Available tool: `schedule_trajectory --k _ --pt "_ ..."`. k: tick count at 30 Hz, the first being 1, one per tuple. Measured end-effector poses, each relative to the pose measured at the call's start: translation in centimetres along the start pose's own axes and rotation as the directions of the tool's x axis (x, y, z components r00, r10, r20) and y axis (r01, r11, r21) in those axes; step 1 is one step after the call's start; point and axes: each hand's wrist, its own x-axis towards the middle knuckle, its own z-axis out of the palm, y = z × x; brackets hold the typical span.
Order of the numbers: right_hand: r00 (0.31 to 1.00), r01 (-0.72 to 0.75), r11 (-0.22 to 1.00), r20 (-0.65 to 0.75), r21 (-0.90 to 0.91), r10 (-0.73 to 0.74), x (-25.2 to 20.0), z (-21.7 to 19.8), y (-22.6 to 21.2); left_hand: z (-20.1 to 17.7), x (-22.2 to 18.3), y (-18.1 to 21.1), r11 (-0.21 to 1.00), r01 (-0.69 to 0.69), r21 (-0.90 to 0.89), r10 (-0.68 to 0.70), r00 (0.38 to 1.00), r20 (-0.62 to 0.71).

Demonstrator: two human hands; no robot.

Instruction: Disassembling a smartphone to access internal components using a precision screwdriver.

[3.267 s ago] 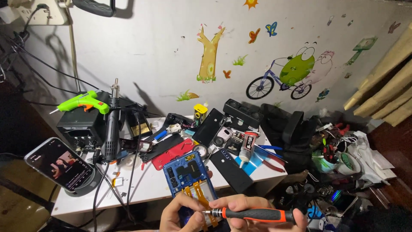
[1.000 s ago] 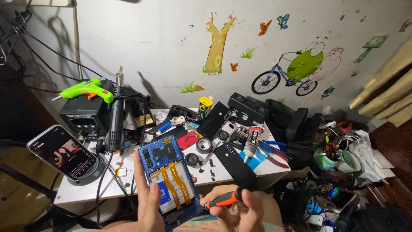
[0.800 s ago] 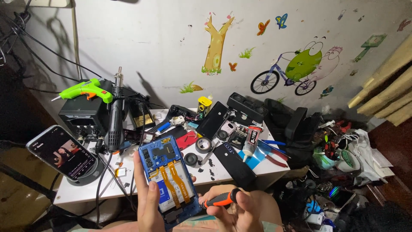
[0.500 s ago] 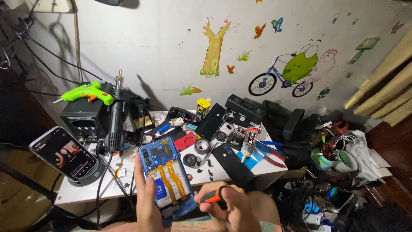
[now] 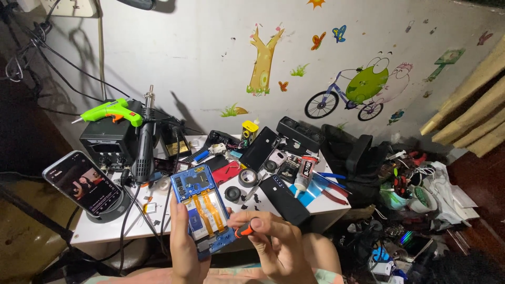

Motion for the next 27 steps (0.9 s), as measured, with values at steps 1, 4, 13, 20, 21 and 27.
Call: schedule_trajectory --k 1,4,13,20,21,27 --pt "1.000 0.008 1.000 -0.001 -0.005 -0.008 -0.1 -0.1 0.0 -0.6 0.2 -0.4 0.999 -0.033 0.009 0.032 0.998 0.056" --pt "0.999 0.029 0.999 -0.020 -0.041 -0.030 -0.3 -0.1 0.1 -0.5 0.0 -0.1 0.999 -0.047 0.019 0.045 0.994 0.098" --pt "0.984 0.114 0.988 -0.123 -0.102 -0.126 0.3 0.4 0.4 -1.7 0.6 -1.2 0.999 -0.037 0.000 0.037 0.991 0.131" --pt "0.984 0.102 0.994 -0.146 -0.038 -0.106 0.0 0.4 0.9 -1.5 0.3 -1.3 1.000 0.005 0.005 -0.006 0.994 0.111" --pt "0.984 0.102 0.994 -0.146 -0.038 -0.106 0.2 0.2 0.3 -1.1 0.2 -1.0 1.000 0.006 0.005 -0.006 0.994 0.111" --pt "0.995 -0.049 0.999 -0.083 -0.024 0.047 0.4 -0.6 -0.6 -0.9 0.1 -0.6 0.999 0.010 0.040 -0.013 0.997 0.080"
